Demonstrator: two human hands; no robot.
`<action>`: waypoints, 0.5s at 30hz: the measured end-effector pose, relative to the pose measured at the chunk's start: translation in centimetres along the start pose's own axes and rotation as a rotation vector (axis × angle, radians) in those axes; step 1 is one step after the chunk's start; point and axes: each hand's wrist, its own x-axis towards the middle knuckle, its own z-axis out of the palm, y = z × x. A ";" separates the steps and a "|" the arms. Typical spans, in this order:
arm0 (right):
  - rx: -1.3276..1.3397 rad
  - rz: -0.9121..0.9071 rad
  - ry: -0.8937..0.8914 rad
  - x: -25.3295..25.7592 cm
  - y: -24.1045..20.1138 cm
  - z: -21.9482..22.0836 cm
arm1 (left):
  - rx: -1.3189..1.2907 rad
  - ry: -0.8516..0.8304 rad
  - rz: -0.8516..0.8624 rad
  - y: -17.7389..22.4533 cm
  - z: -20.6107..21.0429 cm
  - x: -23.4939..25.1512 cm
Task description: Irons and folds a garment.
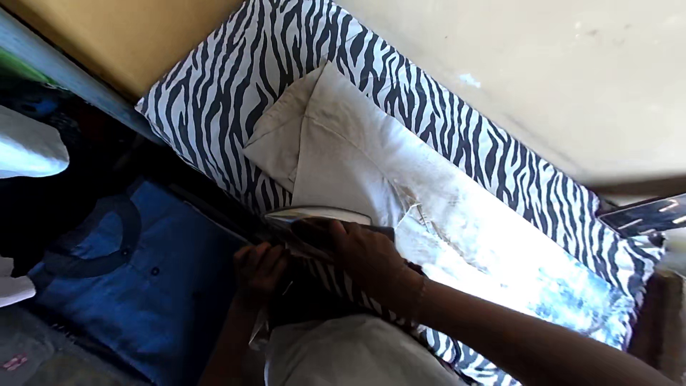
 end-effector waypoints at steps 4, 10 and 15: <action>0.032 -0.008 -0.134 2.3 -1.6 -1.2 | 0.058 -0.055 -0.004 0.5 -1.0 0.3; 0.038 0.026 -0.191 1.1 -1.3 -1.5 | 0.114 -0.030 -0.004 0.7 -1.0 0.6; 0.095 0.008 -0.158 0.5 -0.6 -1.1 | 0.144 -0.071 0.051 0.5 -1.5 1.4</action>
